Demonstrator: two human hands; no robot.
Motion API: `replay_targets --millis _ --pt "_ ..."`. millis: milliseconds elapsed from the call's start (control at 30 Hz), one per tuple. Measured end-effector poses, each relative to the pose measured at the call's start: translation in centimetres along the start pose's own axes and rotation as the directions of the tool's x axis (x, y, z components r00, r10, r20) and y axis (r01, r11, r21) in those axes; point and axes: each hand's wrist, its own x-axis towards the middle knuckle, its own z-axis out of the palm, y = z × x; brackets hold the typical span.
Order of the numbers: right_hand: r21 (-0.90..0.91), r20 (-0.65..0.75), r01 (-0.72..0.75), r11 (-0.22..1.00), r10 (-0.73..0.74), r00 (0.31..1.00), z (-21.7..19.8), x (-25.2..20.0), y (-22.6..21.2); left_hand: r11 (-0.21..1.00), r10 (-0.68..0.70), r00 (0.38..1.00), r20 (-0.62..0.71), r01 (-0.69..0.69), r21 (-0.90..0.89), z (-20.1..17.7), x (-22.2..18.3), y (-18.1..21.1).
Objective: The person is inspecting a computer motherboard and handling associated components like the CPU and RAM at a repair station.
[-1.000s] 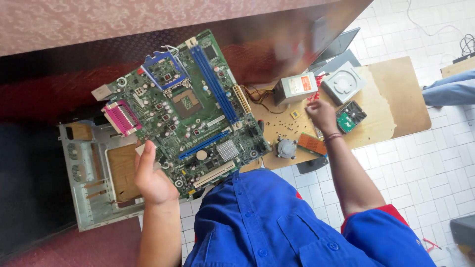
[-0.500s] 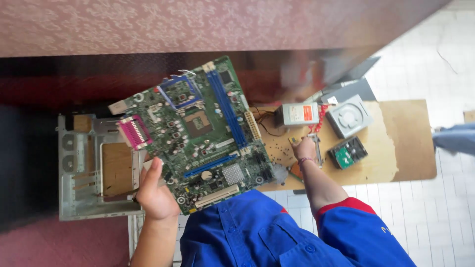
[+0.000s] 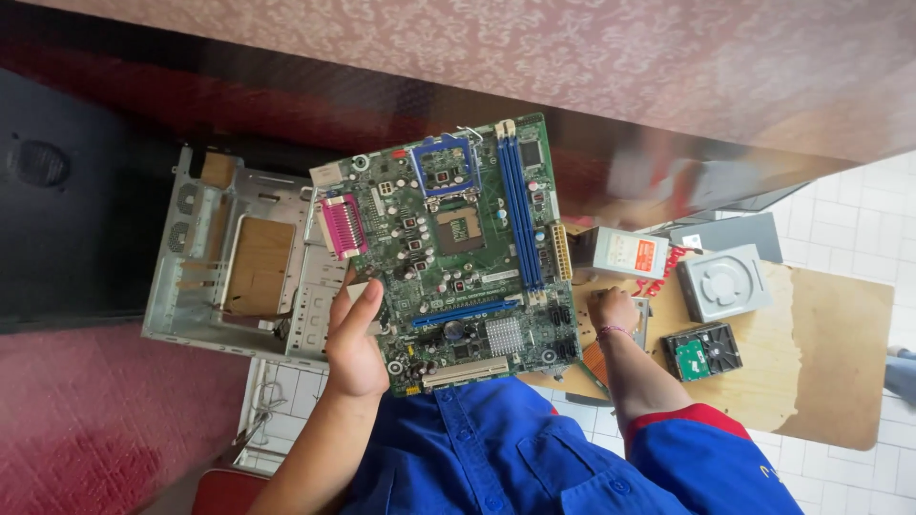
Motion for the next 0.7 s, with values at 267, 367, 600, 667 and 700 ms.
replay_targets --millis 267,367,600,667,700 --pt "-0.164 0.023 0.118 0.979 -0.116 0.993 -1.7 -2.2 -0.8 0.997 -0.064 0.998 0.020 0.063 0.039 -2.7 -0.1 -0.7" --pt "-0.079 0.039 0.114 0.990 -0.111 0.993 -2.2 -2.5 -0.4 0.997 -0.068 0.996 0.055 0.066 0.038 -2.8 -0.4 0.1" --pt "0.445 -0.107 0.038 0.895 0.011 0.994 -3.6 -6.2 1.4 0.989 -0.148 0.980 0.135 0.145 0.038 -3.8 0.2 1.1" --pt "0.564 -0.172 0.073 0.823 0.030 0.985 -5.9 -9.4 0.8 0.988 -0.157 0.973 0.168 0.153 0.038 -3.7 0.2 2.2" --pt "0.833 -0.135 0.091 0.546 0.041 0.990 -8.2 -12.2 -0.2 0.986 -0.168 0.967 0.193 0.162 0.046 -3.8 0.4 2.5"
